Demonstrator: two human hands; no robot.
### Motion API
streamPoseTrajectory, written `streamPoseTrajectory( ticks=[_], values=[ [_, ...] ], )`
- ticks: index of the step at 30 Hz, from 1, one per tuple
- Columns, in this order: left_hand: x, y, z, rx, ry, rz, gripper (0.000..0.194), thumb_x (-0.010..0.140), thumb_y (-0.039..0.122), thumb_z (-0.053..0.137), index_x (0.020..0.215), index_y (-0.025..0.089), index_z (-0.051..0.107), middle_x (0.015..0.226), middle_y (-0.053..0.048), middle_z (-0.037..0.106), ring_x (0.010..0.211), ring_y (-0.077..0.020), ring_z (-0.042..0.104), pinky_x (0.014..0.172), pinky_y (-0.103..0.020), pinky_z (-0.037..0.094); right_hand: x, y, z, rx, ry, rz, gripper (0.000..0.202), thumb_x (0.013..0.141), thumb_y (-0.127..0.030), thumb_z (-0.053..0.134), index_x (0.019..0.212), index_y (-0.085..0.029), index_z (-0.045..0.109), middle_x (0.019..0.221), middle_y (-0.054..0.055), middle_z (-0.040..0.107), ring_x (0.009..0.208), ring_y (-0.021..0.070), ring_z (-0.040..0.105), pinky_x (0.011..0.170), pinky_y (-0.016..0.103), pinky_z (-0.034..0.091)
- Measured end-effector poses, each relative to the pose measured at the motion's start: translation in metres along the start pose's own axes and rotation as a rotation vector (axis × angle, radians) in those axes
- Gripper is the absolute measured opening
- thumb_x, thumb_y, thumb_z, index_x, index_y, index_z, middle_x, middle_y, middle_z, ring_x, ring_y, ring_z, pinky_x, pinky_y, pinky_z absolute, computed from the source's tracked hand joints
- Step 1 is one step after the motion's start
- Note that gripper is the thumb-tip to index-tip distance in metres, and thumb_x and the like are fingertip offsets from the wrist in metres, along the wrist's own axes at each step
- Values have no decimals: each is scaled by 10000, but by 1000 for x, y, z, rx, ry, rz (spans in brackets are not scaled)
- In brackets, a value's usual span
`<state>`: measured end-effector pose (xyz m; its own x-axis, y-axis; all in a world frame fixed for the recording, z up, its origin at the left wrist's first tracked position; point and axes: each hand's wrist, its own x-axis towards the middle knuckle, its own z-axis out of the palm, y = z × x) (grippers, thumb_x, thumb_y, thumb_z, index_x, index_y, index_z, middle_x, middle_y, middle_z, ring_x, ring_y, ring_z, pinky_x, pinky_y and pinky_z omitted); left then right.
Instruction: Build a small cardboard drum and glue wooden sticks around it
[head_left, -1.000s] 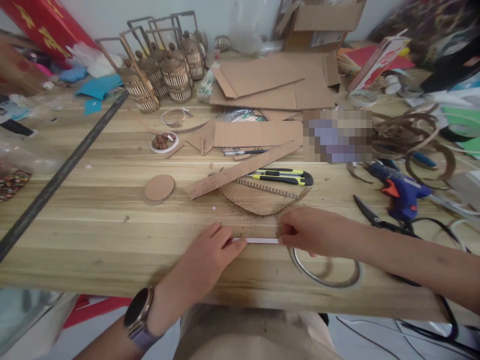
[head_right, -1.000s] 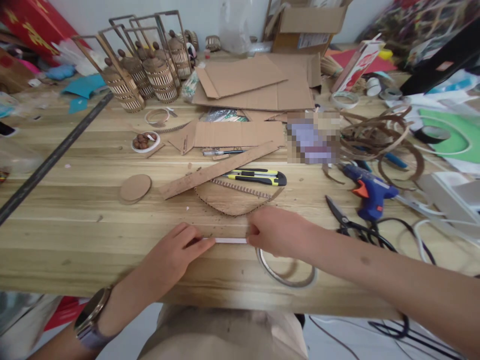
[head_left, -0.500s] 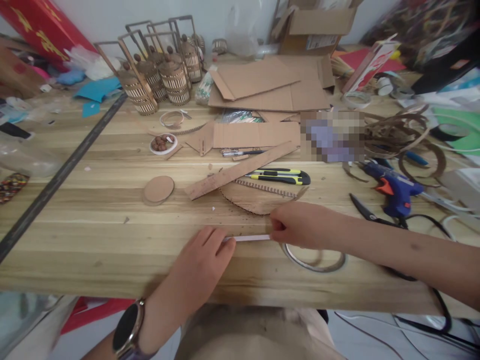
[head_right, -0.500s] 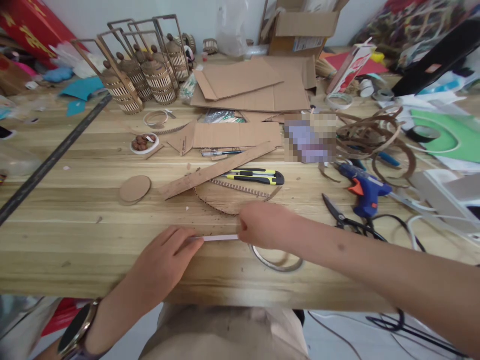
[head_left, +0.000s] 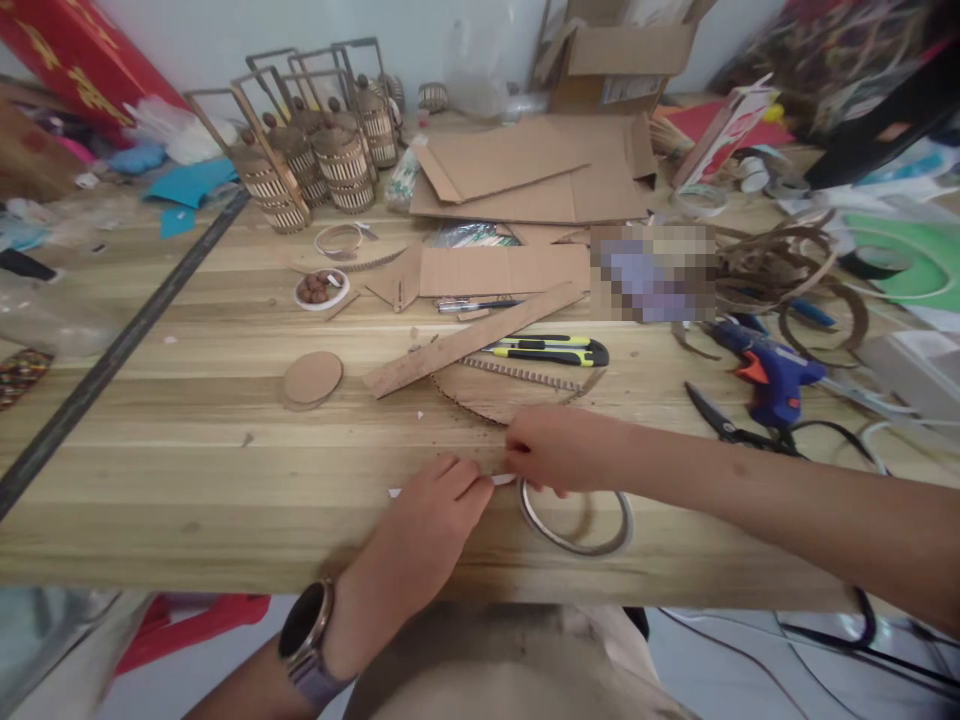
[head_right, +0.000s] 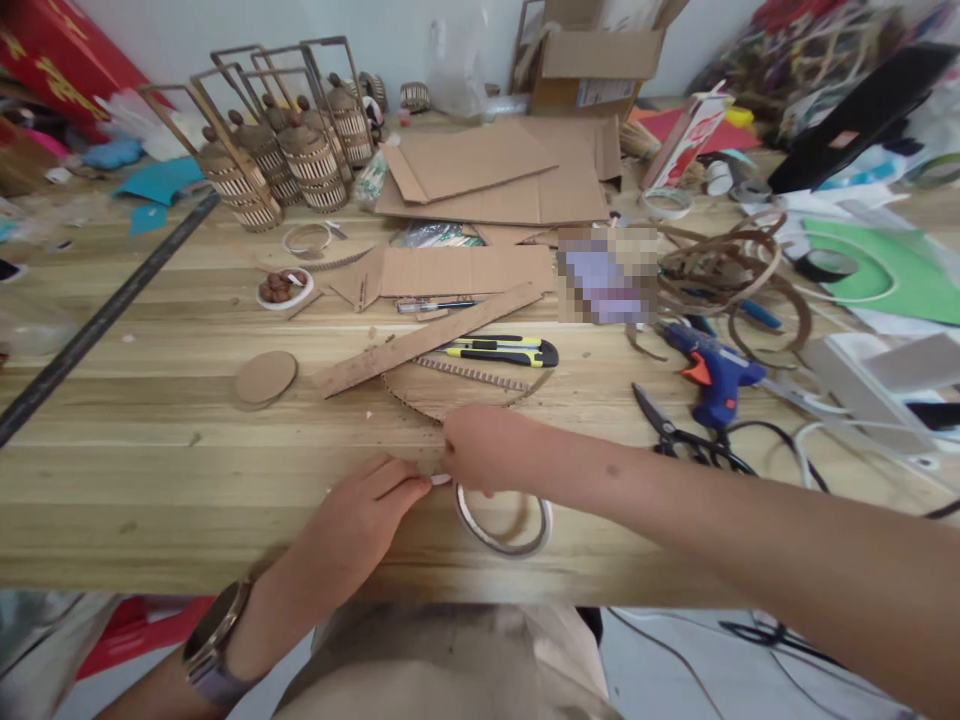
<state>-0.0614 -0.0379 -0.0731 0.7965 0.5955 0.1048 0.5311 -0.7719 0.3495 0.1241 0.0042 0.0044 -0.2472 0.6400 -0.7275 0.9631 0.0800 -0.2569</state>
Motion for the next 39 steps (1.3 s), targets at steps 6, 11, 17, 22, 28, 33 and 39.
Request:
streamPoseTrajectory(
  ticks=[6,11,17,22,28,33,39],
  values=[
    [1,-2,-3,-36,-11,21,207,958,71,463,973,174,642,959,-45,635,880,-210,564,777,-338,522,-8,20,4,298,-61,-18,251,796,-268,498,760,-173,727,626,14,699,476,116,575,475,218,399],
    [0,-4,-1,-12,-10,18,232,957,72,446,966,178,652,936,-46,628,862,-208,557,777,-341,519,-19,32,7,425,-92,-17,274,782,-272,529,986,-230,706,732,-28,723,435,95,559,465,216,413],
    [-2,-5,1,-32,10,10,233,947,62,456,1011,174,651,975,-57,638,891,-214,562,796,-350,522,-30,60,5,463,-59,4,161,797,-309,546,881,-215,646,715,-39,705,430,79,508,449,207,392],
    [-2,-5,-1,-54,34,21,249,969,71,425,1015,182,643,982,-51,631,886,-201,558,782,-336,524,-42,75,3,410,-55,142,138,807,-339,563,822,-218,627,696,-39,680,427,80,472,441,216,368],
    [-2,-7,-1,-56,35,45,306,960,54,426,1154,186,622,969,-49,612,891,-202,540,773,-316,508,-41,93,6,209,61,84,216,805,-379,551,690,-212,625,677,-8,667,637,149,577,562,241,371],
    [-2,-8,0,-23,44,73,344,975,61,394,1209,178,617,919,-44,593,851,-191,526,759,-301,505,-33,96,8,151,72,80,191,804,-359,561,691,-215,614,666,-4,659,656,167,596,571,250,372],
    [-3,-9,2,-2,13,56,387,993,80,354,1269,199,598,933,-46,585,868,-190,520,770,-303,505,-29,93,7,71,82,30,195,811,-351,565,701,-205,631,704,13,673,679,182,624,593,264,381]
  ],
)
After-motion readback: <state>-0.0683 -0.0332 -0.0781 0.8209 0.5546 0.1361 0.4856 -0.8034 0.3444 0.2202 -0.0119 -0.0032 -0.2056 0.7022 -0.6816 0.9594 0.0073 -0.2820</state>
